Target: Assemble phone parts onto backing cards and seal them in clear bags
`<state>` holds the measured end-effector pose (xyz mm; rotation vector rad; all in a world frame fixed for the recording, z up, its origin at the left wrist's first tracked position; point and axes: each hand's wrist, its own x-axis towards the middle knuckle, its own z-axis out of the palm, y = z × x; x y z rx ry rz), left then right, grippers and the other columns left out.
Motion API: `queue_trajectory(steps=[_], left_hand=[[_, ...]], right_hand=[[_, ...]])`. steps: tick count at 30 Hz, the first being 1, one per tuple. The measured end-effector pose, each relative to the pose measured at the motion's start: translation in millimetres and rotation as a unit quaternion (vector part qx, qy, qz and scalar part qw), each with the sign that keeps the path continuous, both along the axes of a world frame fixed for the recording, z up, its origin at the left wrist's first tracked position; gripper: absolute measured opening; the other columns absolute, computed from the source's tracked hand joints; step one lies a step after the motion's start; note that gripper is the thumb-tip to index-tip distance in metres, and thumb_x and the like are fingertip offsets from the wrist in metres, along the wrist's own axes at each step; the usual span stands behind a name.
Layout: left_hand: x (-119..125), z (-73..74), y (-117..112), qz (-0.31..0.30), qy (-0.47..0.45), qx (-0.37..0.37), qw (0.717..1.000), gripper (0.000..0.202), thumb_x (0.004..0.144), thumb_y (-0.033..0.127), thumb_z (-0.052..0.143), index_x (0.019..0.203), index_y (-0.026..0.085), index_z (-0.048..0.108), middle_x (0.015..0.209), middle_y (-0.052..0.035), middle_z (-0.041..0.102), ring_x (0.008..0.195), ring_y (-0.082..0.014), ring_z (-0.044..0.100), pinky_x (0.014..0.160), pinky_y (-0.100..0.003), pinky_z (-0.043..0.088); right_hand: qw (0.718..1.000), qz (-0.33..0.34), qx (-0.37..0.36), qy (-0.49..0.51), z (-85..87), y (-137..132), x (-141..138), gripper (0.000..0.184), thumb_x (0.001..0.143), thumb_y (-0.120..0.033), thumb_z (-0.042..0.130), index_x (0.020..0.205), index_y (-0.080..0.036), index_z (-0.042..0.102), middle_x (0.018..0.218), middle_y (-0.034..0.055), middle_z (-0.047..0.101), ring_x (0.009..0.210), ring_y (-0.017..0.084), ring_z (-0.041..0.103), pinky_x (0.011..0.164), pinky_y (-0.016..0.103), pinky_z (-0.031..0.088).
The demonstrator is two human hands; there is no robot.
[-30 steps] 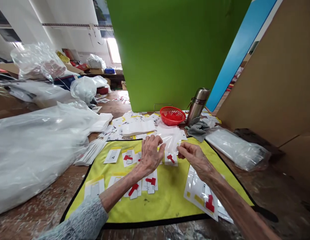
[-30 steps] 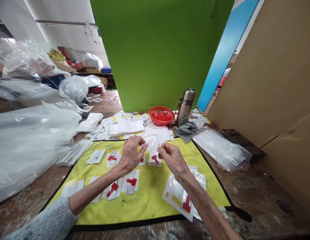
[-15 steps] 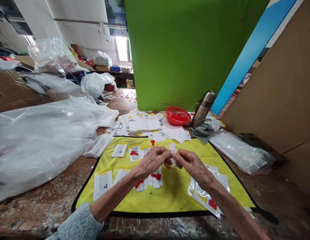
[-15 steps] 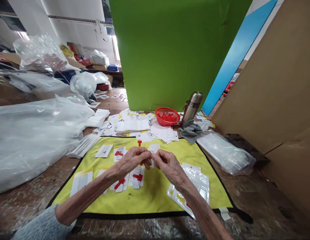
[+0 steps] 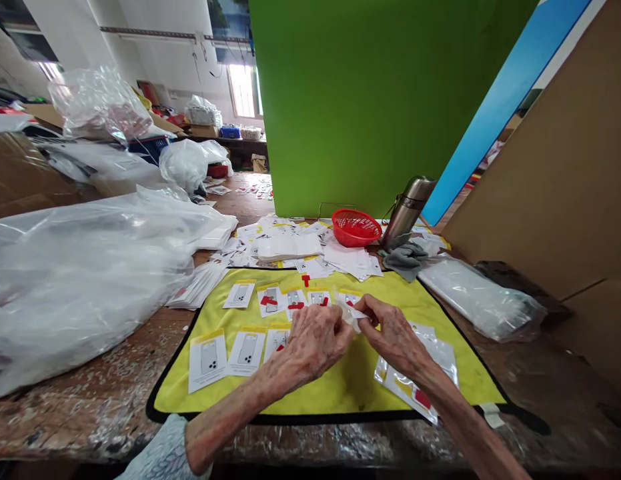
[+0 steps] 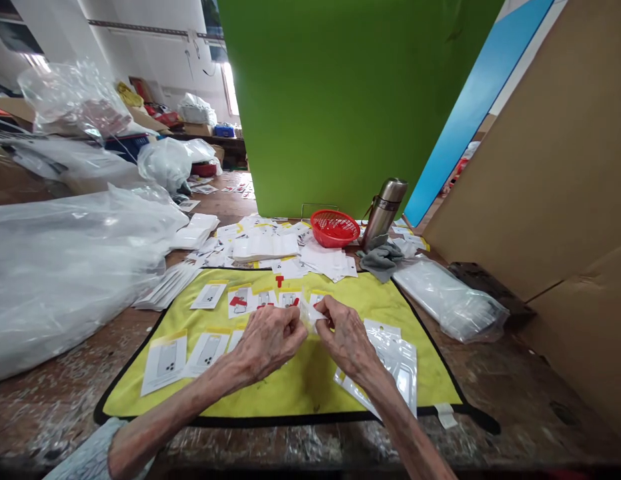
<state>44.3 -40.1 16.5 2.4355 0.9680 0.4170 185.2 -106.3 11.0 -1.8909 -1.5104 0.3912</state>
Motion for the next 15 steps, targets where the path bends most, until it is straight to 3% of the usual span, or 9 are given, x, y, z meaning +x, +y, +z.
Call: queue_trajectory(steps=[3, 6, 8, 10, 12, 15], left_hand=[[-5.7, 6.1, 6.4, 0.015, -0.127, -0.075, 0.989, 0.019, 0.078, 0.037, 0.057, 0.079, 0.019, 0.062, 0.078, -0.0041, 0.063, 0.078, -0.0203, 0.058, 0.074, -0.034, 0.043], [-15.3, 5.0, 18.4, 0.086, -0.240, -0.210, 0.944, 0.054, 0.068, 0.046, 0.070, 0.111, 0.017, 0.057, 0.109, -0.0109, 0.061, 0.101, -0.0236, 0.055, 0.085, -0.036, 0.043], [-22.4, 0.5, 24.1, 0.090, -0.267, -0.397, 0.873, 0.059, 0.065, 0.045, 0.074, 0.114, 0.018, 0.055, 0.108, -0.0108, 0.061, 0.095, -0.0208, 0.058, 0.077, -0.032, 0.046], [-28.4, -4.6, 25.1, 0.070, -0.288, -0.568, 0.768, 0.049, 0.061, 0.038, 0.078, 0.102, 0.018, 0.060, 0.099, -0.0073, 0.063, 0.079, -0.0154, 0.059, 0.065, -0.027, 0.046], [-32.6, -8.4, 21.9, 0.067, -0.321, -0.655, 0.681, 0.040, 0.056, 0.029, 0.082, 0.090, 0.017, 0.063, 0.092, -0.0050, 0.064, 0.071, -0.0122, 0.057, 0.058, -0.024, 0.045], [-35.4, -10.7, 14.1, 0.069, -0.348, -0.702, 0.618, 0.033, 0.060, 0.024, 0.080, 0.088, 0.015, 0.067, 0.090, -0.0061, 0.065, 0.073, -0.0133, 0.058, 0.055, -0.022, 0.044]], right_hand=[[0.989, 0.041, -0.005, 0.144, 4.9, -7.1, 4.2, 0.015, 0.079, -0.032, 0.051, 0.077, -0.019, 0.057, 0.068, -0.0004, 0.059, 0.064, 0.015, 0.051, 0.060, 0.026, 0.040], [0.948, 0.062, -0.027, 0.311, 9.6, -15.9, 2.9, 0.032, 0.080, -0.043, 0.060, 0.097, -0.017, 0.064, 0.089, 0.0045, 0.068, 0.083, 0.019, 0.060, 0.073, 0.030, 0.048], [0.925, 0.058, -0.040, 0.374, 12.2, -21.3, -0.4, 0.038, 0.077, -0.045, 0.065, 0.103, -0.017, 0.066, 0.093, 0.0055, 0.070, 0.087, 0.020, 0.062, 0.078, 0.031, 0.049], [0.911, 0.047, -0.050, 0.408, 14.7, -25.4, -4.2, 0.039, 0.074, -0.044, 0.069, 0.103, -0.018, 0.068, 0.089, 0.0049, 0.071, 0.082, 0.019, 0.063, 0.075, 0.030, 0.050], [0.898, 0.044, -0.059, 0.434, 17.1, -28.2, -7.5, 0.040, 0.070, -0.044, 0.073, 0.102, -0.019, 0.069, 0.085, 0.0045, 0.072, 0.076, 0.018, 0.063, 0.070, 0.029, 0.050], [0.885, 0.052, -0.070, 0.457, 19.2, -30.8, -10.7, 0.040, 0.066, -0.043, 0.076, 0.097, -0.018, 0.072, 0.079, 0.0049, 0.072, 0.074, 0.019, 0.063, 0.065, 0.028, 0.050]])
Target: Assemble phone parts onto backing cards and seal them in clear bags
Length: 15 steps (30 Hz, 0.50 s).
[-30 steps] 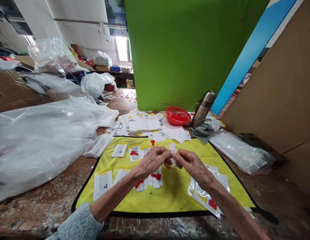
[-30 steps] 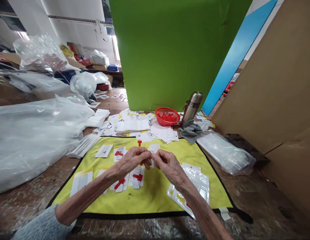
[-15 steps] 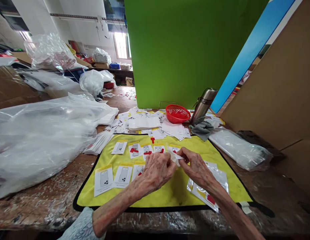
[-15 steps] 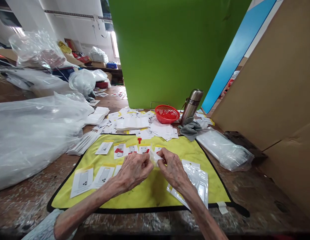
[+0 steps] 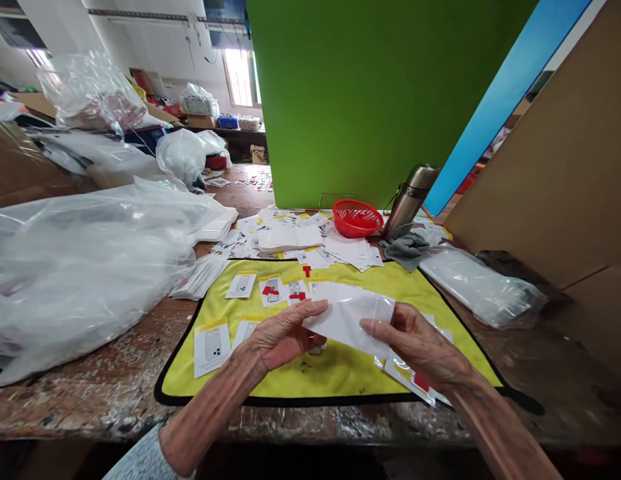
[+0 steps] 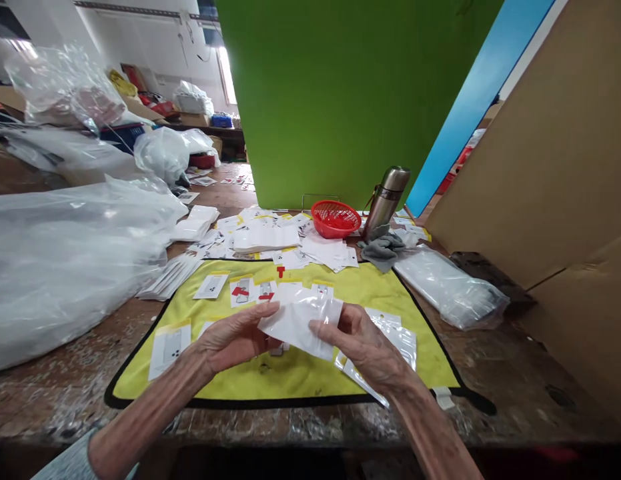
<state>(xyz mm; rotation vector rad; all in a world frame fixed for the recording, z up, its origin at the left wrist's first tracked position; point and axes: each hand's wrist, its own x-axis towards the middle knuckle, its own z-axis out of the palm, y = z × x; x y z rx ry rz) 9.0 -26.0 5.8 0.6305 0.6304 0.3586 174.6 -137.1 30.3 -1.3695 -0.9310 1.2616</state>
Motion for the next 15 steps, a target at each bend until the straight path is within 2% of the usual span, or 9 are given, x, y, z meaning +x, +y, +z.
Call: queue_trajectory(steps=[3, 5, 8, 10, 11, 12, 14, 15], left_hand=[[-0.5, -0.3, -5.5, -0.010, -0.005, -0.008, 1.000, 0.033, 0.059, 0.024, 0.081, 0.088, 0.013, 0.069, 0.086, -0.0059, 0.066, 0.073, -0.0132, 0.059, 0.057, -0.022, 0.044], [-0.8, -0.7, -6.7, -0.002, -0.002, 0.025, 1.000, 0.034, 0.055, 0.027, 0.084, 0.082, 0.011, 0.069, 0.078, -0.0039, 0.065, 0.067, -0.0103, 0.056, 0.058, -0.021, 0.044], [-2.7, -2.1, -5.6, -0.001, 0.029, 0.132, 0.991, 0.037, 0.060, 0.043, 0.080, 0.073, 0.010, 0.066, 0.068, -0.0013, 0.060, 0.058, -0.0078, 0.050, 0.056, -0.021, 0.042], [-5.2, -3.0, -4.9, -0.001, 0.086, 0.246, 0.965, 0.044, 0.067, 0.055, 0.070, 0.075, 0.011, 0.066, 0.070, -0.0027, 0.061, 0.060, -0.0109, 0.052, 0.056, -0.024, 0.043], [-6.5, -3.2, -5.2, 0.019, 0.122, 0.326, 0.937, 0.047, 0.067, 0.058, 0.068, 0.081, 0.012, 0.066, 0.076, -0.0046, 0.063, 0.066, -0.0143, 0.055, 0.060, -0.027, 0.045], [-7.9, -3.1, -6.4, 0.047, 0.155, 0.415, 0.895, 0.052, 0.066, 0.059, 0.069, 0.090, 0.014, 0.066, 0.087, -0.0072, 0.066, 0.077, -0.0188, 0.059, 0.067, -0.031, 0.047], [-9.7, -2.4, -11.3, 0.078, 0.190, 0.590, 0.781, 0.069, 0.057, 0.056, 0.077, 0.112, 0.019, 0.061, 0.114, -0.0111, 0.063, 0.105, -0.0275, 0.055, 0.089, -0.043, 0.044], [-10.0, -2.0, -14.7, 0.069, 0.193, 0.659, 0.724, 0.077, 0.053, 0.052, 0.081, 0.118, 0.021, 0.057, 0.121, -0.0116, 0.060, 0.114, -0.0295, 0.051, 0.098, -0.048, 0.037]], right_hand=[[1.000, 0.007, -0.011, 0.014, -1.7, -0.9, -2.3, 0.036, 0.066, -0.043, 0.077, 0.089, -0.017, 0.073, 0.077, 0.0049, 0.071, 0.074, 0.018, 0.063, 0.066, 0.028, 0.050], [0.999, 0.009, -0.018, 0.026, -5.3, -0.5, -4.4, 0.034, 0.065, -0.044, 0.077, 0.086, -0.017, 0.073, 0.076, 0.0045, 0.071, 0.072, 0.018, 0.062, 0.066, 0.028, 0.050], [1.000, -0.003, -0.012, 0.015, -13.2, 0.9, -7.8, 0.035, 0.065, -0.047, 0.076, 0.083, -0.016, 0.073, 0.077, 0.0041, 0.070, 0.070, 0.016, 0.060, 0.066, 0.027, 0.048], [1.000, -0.008, -0.007, -0.004, -18.3, 2.1, -9.6, 0.038, 0.068, -0.050, 0.073, 0.085, -0.015, 0.072, 0.077, 0.0042, 0.070, 0.071, 0.017, 0.059, 0.066, 0.027, 0.047], [1.000, -0.008, -0.010, -0.013, -20.3, 2.6, -10.1, 0.040, 0.069, -0.051, 0.071, 0.086, -0.015, 0.072, 0.076, 0.0043, 0.069, 0.072, 0.017, 0.059, 0.066, 0.028, 0.046], [1.000, -0.007, -0.013, -0.023, -21.9, 3.2, -10.6, 0.042, 0.069, -0.053, 0.070, 0.086, -0.015, 0.071, 0.076, 0.0042, 0.069, 0.072, 0.018, 0.059, 0.065, 0.028, 0.046], [0.999, 0.001, -0.022, -0.045, -23.7, 4.3, -11.7, 0.043, 0.068, -0.055, 0.070, 0.082, -0.014, 0.070, 0.073, 0.0032, 0.067, 0.068, 0.017, 0.057, 0.063, 0.028, 0.044], [0.998, 0.003, -0.026, -0.057, -24.0, 5.0, -12.6, 0.043, 0.067, -0.055, 0.070, 0.079, -0.014, 0.069, 0.071, 0.0022, 0.065, 0.065, 0.016, 0.055, 0.061, 0.027, 0.042]])
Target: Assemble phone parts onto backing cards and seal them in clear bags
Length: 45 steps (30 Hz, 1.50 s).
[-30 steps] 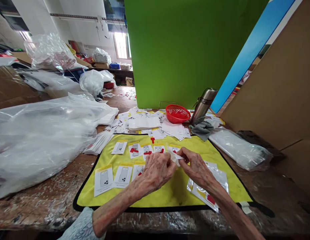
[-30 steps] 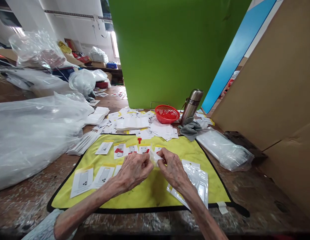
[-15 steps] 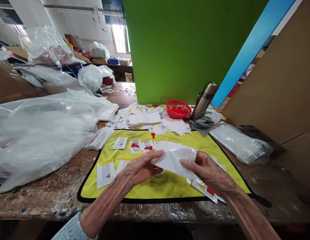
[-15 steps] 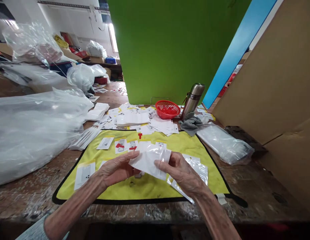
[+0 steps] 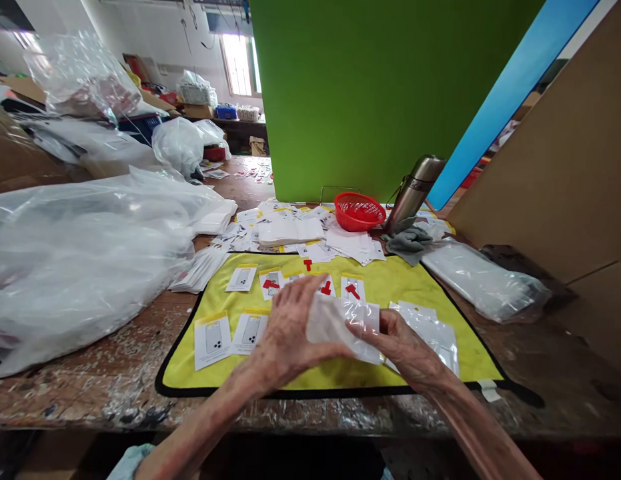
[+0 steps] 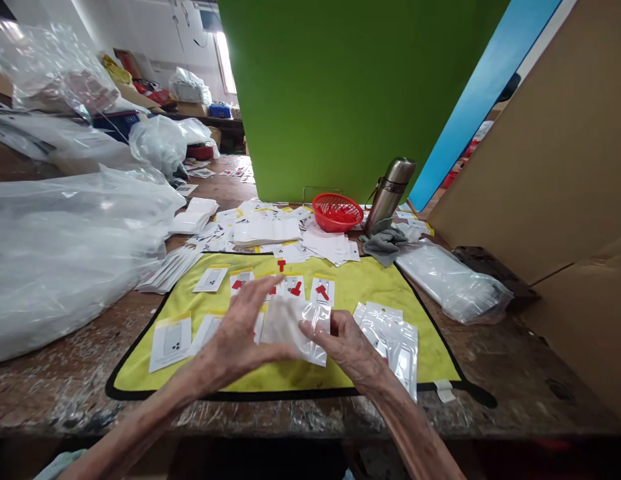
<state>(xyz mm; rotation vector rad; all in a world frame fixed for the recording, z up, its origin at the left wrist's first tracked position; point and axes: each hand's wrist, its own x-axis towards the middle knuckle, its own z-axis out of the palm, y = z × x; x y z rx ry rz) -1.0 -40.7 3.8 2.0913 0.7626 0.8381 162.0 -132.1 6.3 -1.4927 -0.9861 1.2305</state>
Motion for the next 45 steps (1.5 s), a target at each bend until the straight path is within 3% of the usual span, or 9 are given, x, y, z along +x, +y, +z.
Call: queue_trajectory(steps=[4, 12, 14, 19, 23, 29, 36, 41, 45], left_hand=[[2.8, -0.4, -12.6, -0.094, 0.086, 0.131, 0.983, 0.070, 0.059, 0.046, 0.081, 0.119, 0.021, 0.054, 0.112, -0.0100, 0.066, 0.106, -0.0277, 0.058, 0.107, -0.056, 0.021], [0.0, -5.4, -6.0, -0.061, 0.089, 0.160, 0.981, 0.031, 0.074, 0.039, 0.072, 0.097, 0.021, 0.060, 0.092, -0.0037, 0.072, 0.084, -0.0210, 0.066, 0.104, -0.049, 0.026], [-4.8, -8.2, -2.1, -0.040, 0.093, 0.165, 0.981, 0.035, 0.072, 0.041, 0.073, 0.098, 0.021, 0.060, 0.093, -0.0041, 0.072, 0.084, -0.0210, 0.066, 0.103, -0.047, 0.028], [-14.3, -16.3, 2.8, -0.011, 0.084, 0.189, 0.978, 0.041, 0.069, 0.042, 0.075, 0.101, 0.022, 0.060, 0.096, -0.0045, 0.072, 0.084, -0.0213, 0.066, 0.100, -0.047, 0.031], [-21.1, -20.6, 4.7, -0.001, 0.069, 0.232, 0.970, 0.045, 0.067, 0.043, 0.077, 0.101, 0.019, 0.059, 0.092, -0.0044, 0.072, 0.082, -0.0220, 0.066, 0.094, -0.046, 0.036], [-28.1, -24.3, 6.2, 0.015, 0.073, 0.236, 0.969, 0.047, 0.065, 0.041, 0.079, 0.102, 0.019, 0.058, 0.095, -0.0045, 0.069, 0.087, -0.0227, 0.064, 0.090, -0.042, 0.038], [-29.5, -22.6, 7.1, 0.019, 0.071, 0.205, 0.976, 0.046, 0.067, 0.042, 0.077, 0.102, 0.019, 0.059, 0.095, -0.0056, 0.069, 0.090, -0.0240, 0.064, 0.089, -0.042, 0.039], [-31.2, -26.9, 11.4, 0.025, 0.059, 0.185, 0.981, 0.046, 0.068, 0.045, 0.076, 0.102, 0.018, 0.059, 0.094, -0.0049, 0.069, 0.090, -0.0237, 0.064, 0.086, -0.041, 0.041], [-28.1, -30.1, 11.8, 0.018, 0.061, 0.176, 0.982, 0.051, 0.067, 0.047, 0.076, 0.105, 0.018, 0.058, 0.098, -0.0062, 0.069, 0.093, -0.0249, 0.064, 0.088, -0.044, 0.042]], right_hand=[[1.000, 0.007, -0.009, -0.018, -0.7, 2.4, -5.5, 0.044, 0.065, -0.057, 0.071, 0.071, -0.014, 0.066, 0.061, -0.0015, 0.058, 0.056, 0.010, 0.046, 0.053, 0.023, 0.035], [0.994, -0.005, 0.028, -0.107, -2.4, 4.5, 11.0, 0.037, 0.077, -0.055, 0.057, 0.071, -0.018, 0.056, 0.061, -0.0022, 0.052, 0.058, 0.012, 0.045, 0.056, 0.024, 0.036], [0.958, -0.073, 0.022, -0.276, -4.9, 10.4, 21.2, 0.026, 0.084, -0.042, 0.050, 0.072, -0.019, 0.055, 0.061, -0.0015, 0.052, 0.057, 0.013, 0.047, 0.056, 0.026, 0.035], [0.783, -0.151, -0.066, -0.600, -22.3, 39.2, 24.3, 0.016, 0.089, -0.024, 0.043, 0.087, -0.017, 0.058, 0.081, 0.0107, 0.065, 0.070, 0.021, 0.058, 0.058, 0.030, 0.032], [0.744, -0.156, -0.115, -0.640, -33.7, 57.5, 13.3, 0.029, 0.091, -0.035, 0.046, 0.103, -0.011, 0.056, 0.097, 0.0221, 0.064, 0.087, 0.031, 0.061, 0.061, 0.033, 0.036], [0.821, -0.233, -0.137, -0.503, -34.8, 67.4, 10.8, 0.019, 0.082, -0.033, 0.057, 0.091, -0.016, 0.056, 0.092, 0.0177, 0.065, 0.086, 0.030, 0.061, 0.065, 0.034, 0.037], [0.849, -0.252, -0.073, -0.458, -33.3, 70.4, 5.6, 0.008, 0.081, -0.023, 0.047, 0.087, -0.019, 0.051, 0.076, 0.0062, 0.062, 0.071, 0.022, 0.057, 0.064, 0.032, 0.038], [0.958, -0.146, 0.081, -0.234, -6.7, 30.0, 5.9, 0.023, 0.079, -0.042, 0.059, 0.084, -0.021, 0.051, 0.075, 0.0001, 0.058, 0.066, 0.015, 0.052, 0.058, 0.025, 0.040], [0.981, -0.034, 0.074, -0.175, 12.3, 2.0, 3.7, 0.027, 0.080, -0.046, 0.061, 0.088, -0.020, 0.056, 0.080, -0.0011, 0.057, 0.069, 0.012, 0.049, 0.057, 0.022, 0.037]])
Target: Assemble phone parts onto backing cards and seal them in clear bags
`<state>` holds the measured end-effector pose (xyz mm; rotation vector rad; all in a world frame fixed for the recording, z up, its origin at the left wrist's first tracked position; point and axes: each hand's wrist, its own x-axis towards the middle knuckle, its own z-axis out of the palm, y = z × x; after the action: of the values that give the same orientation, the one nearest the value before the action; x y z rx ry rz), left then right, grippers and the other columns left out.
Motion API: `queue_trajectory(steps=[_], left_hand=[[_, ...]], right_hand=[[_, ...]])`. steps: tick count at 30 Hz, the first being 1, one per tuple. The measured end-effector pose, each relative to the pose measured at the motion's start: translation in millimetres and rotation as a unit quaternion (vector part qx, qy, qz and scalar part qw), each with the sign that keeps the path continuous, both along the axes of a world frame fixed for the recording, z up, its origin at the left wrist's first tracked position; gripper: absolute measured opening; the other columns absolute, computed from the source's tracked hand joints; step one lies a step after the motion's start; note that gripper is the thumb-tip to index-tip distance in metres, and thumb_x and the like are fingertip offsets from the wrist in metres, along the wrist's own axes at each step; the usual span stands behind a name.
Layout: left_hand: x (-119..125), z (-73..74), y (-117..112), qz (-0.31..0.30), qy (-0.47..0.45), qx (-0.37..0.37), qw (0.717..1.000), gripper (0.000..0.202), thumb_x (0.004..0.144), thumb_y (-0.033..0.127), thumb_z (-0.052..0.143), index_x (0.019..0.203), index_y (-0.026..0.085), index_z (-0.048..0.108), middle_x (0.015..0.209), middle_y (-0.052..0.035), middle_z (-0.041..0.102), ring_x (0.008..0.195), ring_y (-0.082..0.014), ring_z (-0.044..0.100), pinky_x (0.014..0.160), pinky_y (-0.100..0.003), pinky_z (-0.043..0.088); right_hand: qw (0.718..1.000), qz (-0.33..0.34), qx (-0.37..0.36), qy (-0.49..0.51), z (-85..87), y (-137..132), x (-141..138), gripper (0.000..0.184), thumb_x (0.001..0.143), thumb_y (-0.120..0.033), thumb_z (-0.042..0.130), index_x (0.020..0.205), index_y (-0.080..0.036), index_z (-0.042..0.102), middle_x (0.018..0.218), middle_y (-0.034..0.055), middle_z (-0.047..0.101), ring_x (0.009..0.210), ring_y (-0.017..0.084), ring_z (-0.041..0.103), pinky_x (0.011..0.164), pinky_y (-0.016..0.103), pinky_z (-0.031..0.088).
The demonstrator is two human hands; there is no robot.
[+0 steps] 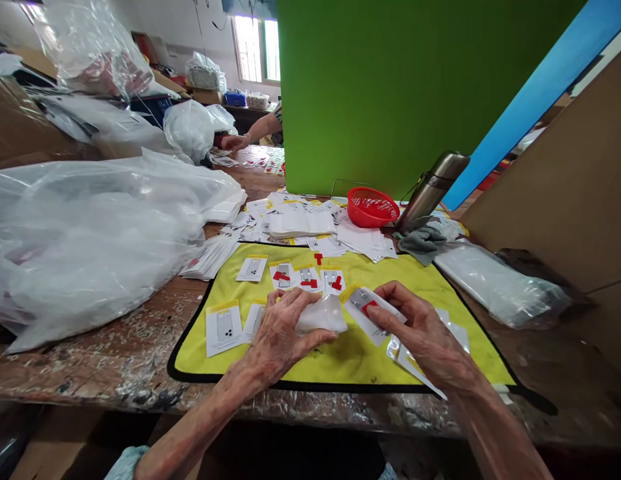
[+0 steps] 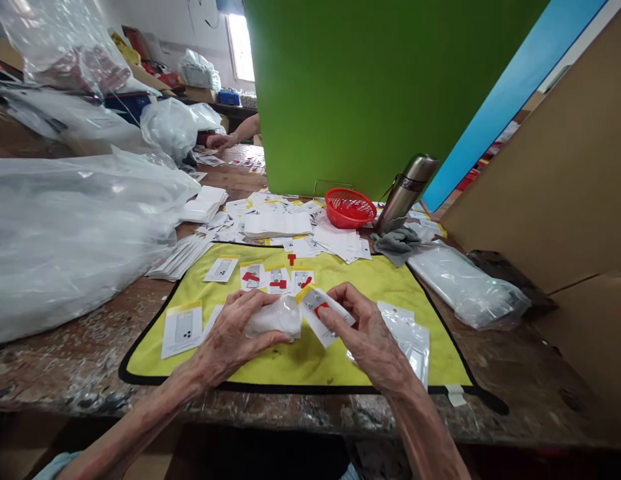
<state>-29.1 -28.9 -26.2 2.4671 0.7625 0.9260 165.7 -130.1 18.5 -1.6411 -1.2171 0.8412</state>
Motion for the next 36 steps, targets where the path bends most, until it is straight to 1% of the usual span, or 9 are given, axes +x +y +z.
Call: queue_trajectory(steps=[7, 10, 15, 19, 23, 26, 29, 33, 36], left_hand=[[0.8, 6.5, -1.9, -0.037, 0.025, -0.011, 0.999, 0.058, 0.067, 0.046, 0.076, 0.115, 0.019, 0.057, 0.108, -0.0084, 0.066, 0.103, -0.0261, 0.060, 0.096, -0.047, 0.039], [0.6, 8.7, -2.4, -0.059, 0.040, -0.007, 0.997, 0.063, 0.067, 0.047, 0.076, 0.119, 0.019, 0.056, 0.112, -0.0100, 0.065, 0.106, -0.0271, 0.058, 0.097, -0.047, 0.039], [3.7, 9.4, -4.9, -0.096, 0.070, -0.008, 0.993, 0.060, 0.069, 0.049, 0.074, 0.118, 0.021, 0.057, 0.110, -0.0087, 0.066, 0.103, -0.0260, 0.058, 0.097, -0.047, 0.039], [4.5, 6.6, -3.7, -0.088, 0.060, -0.028, 0.994, 0.059, 0.069, 0.049, 0.074, 0.118, 0.021, 0.058, 0.108, -0.0084, 0.066, 0.103, -0.0257, 0.058, 0.094, -0.045, 0.042], [4.1, 6.1, -0.9, -0.060, 0.039, -0.040, 0.997, 0.063, 0.069, 0.049, 0.073, 0.122, 0.019, 0.055, 0.112, -0.0101, 0.065, 0.106, -0.0269, 0.057, 0.096, -0.047, 0.041], [6.6, 7.6, -1.8, -0.077, 0.040, -0.037, 0.996, 0.064, 0.068, 0.048, 0.074, 0.122, 0.019, 0.055, 0.113, -0.0098, 0.065, 0.106, -0.0267, 0.058, 0.097, -0.048, 0.040], [10.7, 6.7, -4.5, -0.098, 0.043, -0.026, 0.994, 0.065, 0.067, 0.047, 0.076, 0.121, 0.017, 0.055, 0.112, -0.0107, 0.065, 0.104, -0.0270, 0.059, 0.098, -0.049, 0.039], [12.4, 0.8, -5.1, -0.099, 0.041, -0.030, 0.994, 0.061, 0.069, 0.044, 0.075, 0.121, 0.019, 0.054, 0.110, -0.0096, 0.066, 0.103, -0.0260, 0.059, 0.098, -0.049, 0.038], [10.5, -1.6, -2.5, -0.085, 0.027, -0.030, 0.996, 0.060, 0.070, 0.043, 0.075, 0.120, 0.019, 0.054, 0.108, -0.0090, 0.067, 0.102, -0.0257, 0.060, 0.096, -0.047, 0.040]], right_hand=[[0.992, 0.099, -0.078, -0.007, 10.5, -6.2, 3.3, 0.028, 0.083, -0.047, 0.057, 0.083, -0.019, 0.055, 0.074, -0.0022, 0.051, 0.066, 0.011, 0.044, 0.056, 0.022, 0.035], [0.983, 0.157, -0.087, -0.036, 14.9, -3.2, 9.1, 0.025, 0.084, -0.045, 0.056, 0.083, -0.019, 0.057, 0.077, -0.0018, 0.052, 0.069, 0.012, 0.046, 0.058, 0.023, 0.035], [0.971, 0.211, -0.098, -0.063, 15.2, 6.5, 11.6, 0.025, 0.084, -0.044, 0.057, 0.085, -0.019, 0.058, 0.076, -0.0025, 0.054, 0.067, 0.011, 0.045, 0.058, 0.023, 0.034], [0.977, 0.190, -0.088, -0.045, 12.8, 10.0, 11.3, 0.026, 0.084, -0.045, 0.056, 0.086, -0.019, 0.055, 0.074, -0.0031, 0.052, 0.063, 0.010, 0.043, 0.056, 0.022, 0.034], [0.983, 0.156, -0.078, -0.063, 17.8, 7.6, 17.6, 0.027, 0.083, -0.046, 0.058, 0.082, -0.020, 0.056, 0.074, -0.0019, 0.051, 0.064, 0.012, 0.043, 0.054, 0.022, 0.033], [0.979, 0.166, -0.084, -0.088, 20.1, 7.2, 18.2, 0.025, 0.083, -0.044, 0.057, 0.082, -0.020, 0.057, 0.073, -0.0020, 0.052, 0.064, 0.012, 0.045, 0.054, 0.023, 0.034], [0.974, 0.176, -0.087, -0.115, 16.3, 8.8, 8.0, 0.022, 0.084, -0.042, 0.055, 0.084, -0.020, 0.055, 0.073, -0.0023, 0.054, 0.064, 0.012, 0.046, 0.056, 0.024, 0.035], [0.980, 0.064, -0.067, -0.174, 7.9, 11.3, -13.1, 0.021, 0.080, -0.040, 0.056, 0.081, -0.022, 0.045, 0.073, -0.0015, 0.055, 0.065, 0.015, 0.050, 0.060, 0.027, 0.037], [0.991, 0.032, -0.076, -0.105, 5.1, 11.3, -18.2, 0.029, 0.076, -0.045, 0.060, 0.085, -0.023, 0.043, 0.072, -0.0019, 0.056, 0.064, 0.016, 0.052, 0.059, 0.027, 0.039]])
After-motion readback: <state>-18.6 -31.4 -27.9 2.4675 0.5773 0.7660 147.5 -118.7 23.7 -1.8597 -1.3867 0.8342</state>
